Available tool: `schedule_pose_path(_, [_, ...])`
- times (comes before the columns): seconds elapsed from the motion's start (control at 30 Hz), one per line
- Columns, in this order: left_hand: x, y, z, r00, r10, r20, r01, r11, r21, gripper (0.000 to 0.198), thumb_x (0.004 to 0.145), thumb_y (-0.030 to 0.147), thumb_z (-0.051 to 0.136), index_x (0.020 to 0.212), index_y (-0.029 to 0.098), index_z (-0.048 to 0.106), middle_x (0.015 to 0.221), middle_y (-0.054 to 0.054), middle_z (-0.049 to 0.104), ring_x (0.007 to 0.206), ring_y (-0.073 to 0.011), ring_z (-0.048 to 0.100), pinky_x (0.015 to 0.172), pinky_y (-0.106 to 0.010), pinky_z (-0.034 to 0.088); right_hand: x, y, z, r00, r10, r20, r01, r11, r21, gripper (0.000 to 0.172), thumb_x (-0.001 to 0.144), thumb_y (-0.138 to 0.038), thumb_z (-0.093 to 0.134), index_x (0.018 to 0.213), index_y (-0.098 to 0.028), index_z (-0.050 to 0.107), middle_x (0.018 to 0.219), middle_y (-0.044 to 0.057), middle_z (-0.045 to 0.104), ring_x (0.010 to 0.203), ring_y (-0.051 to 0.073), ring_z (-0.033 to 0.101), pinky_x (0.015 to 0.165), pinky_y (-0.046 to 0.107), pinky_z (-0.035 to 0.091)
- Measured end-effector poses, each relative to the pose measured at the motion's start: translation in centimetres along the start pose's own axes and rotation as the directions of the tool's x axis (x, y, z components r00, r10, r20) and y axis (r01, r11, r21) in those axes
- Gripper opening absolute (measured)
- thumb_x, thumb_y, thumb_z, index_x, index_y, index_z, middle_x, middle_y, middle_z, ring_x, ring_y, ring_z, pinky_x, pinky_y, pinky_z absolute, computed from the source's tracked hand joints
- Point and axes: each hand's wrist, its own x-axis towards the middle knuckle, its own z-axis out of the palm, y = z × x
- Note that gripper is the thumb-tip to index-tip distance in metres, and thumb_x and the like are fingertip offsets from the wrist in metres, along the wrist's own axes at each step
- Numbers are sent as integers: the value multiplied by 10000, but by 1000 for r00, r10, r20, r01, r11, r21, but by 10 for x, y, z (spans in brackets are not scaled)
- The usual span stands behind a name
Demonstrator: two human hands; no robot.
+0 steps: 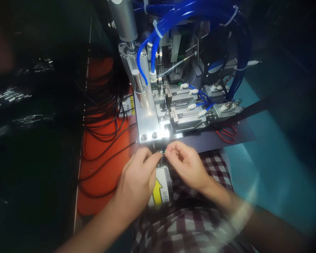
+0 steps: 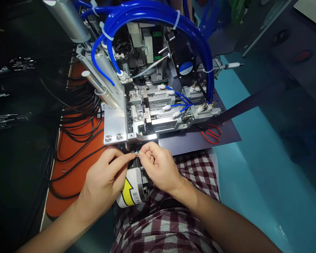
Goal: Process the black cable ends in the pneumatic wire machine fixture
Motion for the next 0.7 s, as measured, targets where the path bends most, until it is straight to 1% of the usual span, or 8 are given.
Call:
schedule_pose_path(0.13, [0,1,0,1000,2,6,-2,1000,9,266,831,12,477,980,98,680,765,-46,537,659,-139,553,590,-251,510,0,-2,0,1000,25,-10,-25,1000,12,118,896,-258,518,799,-194,534,568,-70,425,496,90,380,479,236,317])
schedule_pose_path(0.27, [0,0,-1,1000,4,5,-4,1000,9,262,828,10,477,968,94,682,761,-48,536,659,-141,556,585,-249,510,0,-3,2,999,32,-10,-32,999,29,128,896,-273,517,795,-195,531,562,-72,417,491,90,376,475,235,315])
schedule_pose_path(0.43, [0,0,-1,1000,11,1,-11,1000,12,273,833,14,474,995,92,680,757,-46,534,653,-140,556,581,-249,504,1,-4,1,999,46,-16,-46,999,-16,118,884,-260,515,787,-194,527,561,-72,427,488,90,382,476,233,314])
schedule_pose_path(0.53, [0,0,-1,1000,8,5,-8,1000,12,276,830,15,474,1000,95,678,765,-47,534,658,-141,555,582,-250,504,0,-7,1,999,47,-27,-49,994,-97,120,881,-244,501,773,-196,521,548,-71,426,491,92,386,491,235,315])
schedule_pose_path(0.6, [1,1,-1,1000,9,10,-10,1000,15,272,828,17,472,989,91,678,768,-49,534,652,-142,551,568,-248,499,-2,-12,1,998,30,-51,-40,979,-199,129,884,-234,485,764,-197,516,544,-66,432,499,97,388,508,242,312])
schedule_pose_path(0.7, [2,2,-2,1000,14,27,-15,999,30,255,828,25,469,955,92,680,759,-49,530,624,-138,535,529,-240,480,-2,-19,2,996,-2,-93,-32,932,-362,130,870,-211,481,745,-196,513,549,-53,460,519,107,406,536,257,307])
